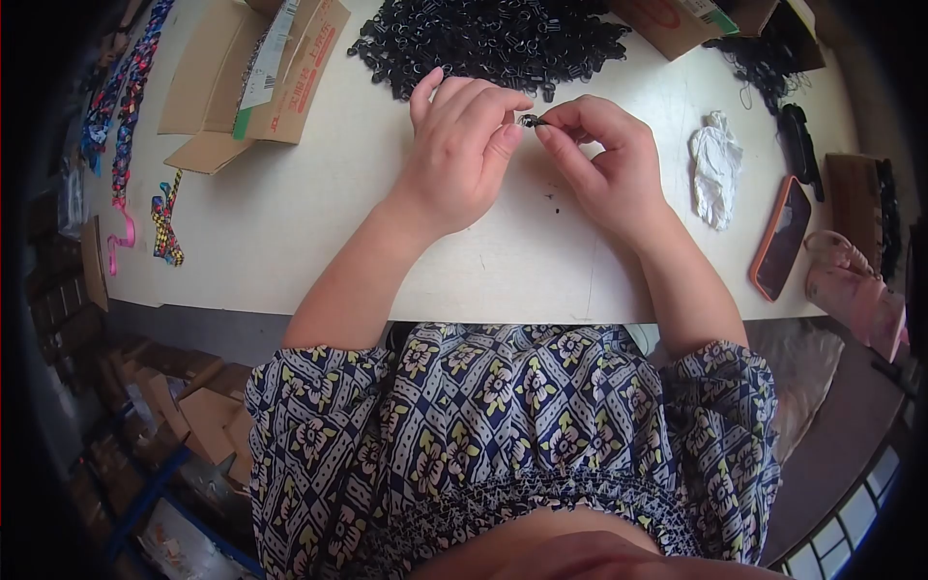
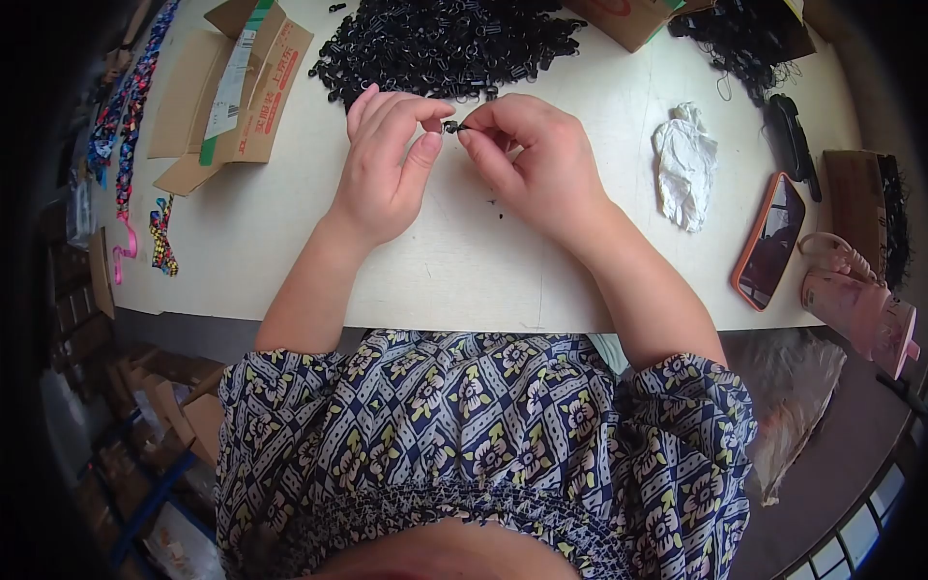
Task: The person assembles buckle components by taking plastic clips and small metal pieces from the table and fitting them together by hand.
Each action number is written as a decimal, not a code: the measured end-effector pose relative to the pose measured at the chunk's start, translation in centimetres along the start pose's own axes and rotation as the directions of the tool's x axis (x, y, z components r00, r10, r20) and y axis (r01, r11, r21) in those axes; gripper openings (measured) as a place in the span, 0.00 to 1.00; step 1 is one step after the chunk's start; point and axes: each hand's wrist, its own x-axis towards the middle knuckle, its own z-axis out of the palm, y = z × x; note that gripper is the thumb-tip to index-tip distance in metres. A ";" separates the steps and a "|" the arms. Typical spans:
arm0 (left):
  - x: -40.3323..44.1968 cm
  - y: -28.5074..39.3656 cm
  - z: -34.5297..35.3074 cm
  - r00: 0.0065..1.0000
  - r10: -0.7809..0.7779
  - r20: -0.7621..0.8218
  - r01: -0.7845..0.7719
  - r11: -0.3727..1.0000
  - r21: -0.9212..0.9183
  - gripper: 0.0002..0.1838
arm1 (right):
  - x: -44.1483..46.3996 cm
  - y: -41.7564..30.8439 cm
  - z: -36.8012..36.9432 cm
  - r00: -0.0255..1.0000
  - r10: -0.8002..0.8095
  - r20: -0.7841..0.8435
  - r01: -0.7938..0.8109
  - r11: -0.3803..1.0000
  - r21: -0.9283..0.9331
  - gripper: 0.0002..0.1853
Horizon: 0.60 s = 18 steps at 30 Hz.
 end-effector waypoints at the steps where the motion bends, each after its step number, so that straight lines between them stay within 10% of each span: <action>1: 0.0 0.0 0.0 1.000 0.006 0.001 -0.006 1.000 0.006 0.06 | 0.0 0.0 0.0 1.000 -0.001 -0.001 0.001 1.000 -0.002 0.04; 18: -0.1 0.0 0.0 0.999 -0.023 0.027 0.021 0.998 0.054 0.04 | 0.0 -0.2 0.0 0.999 -0.024 0.028 0.025 0.999 -0.033 0.05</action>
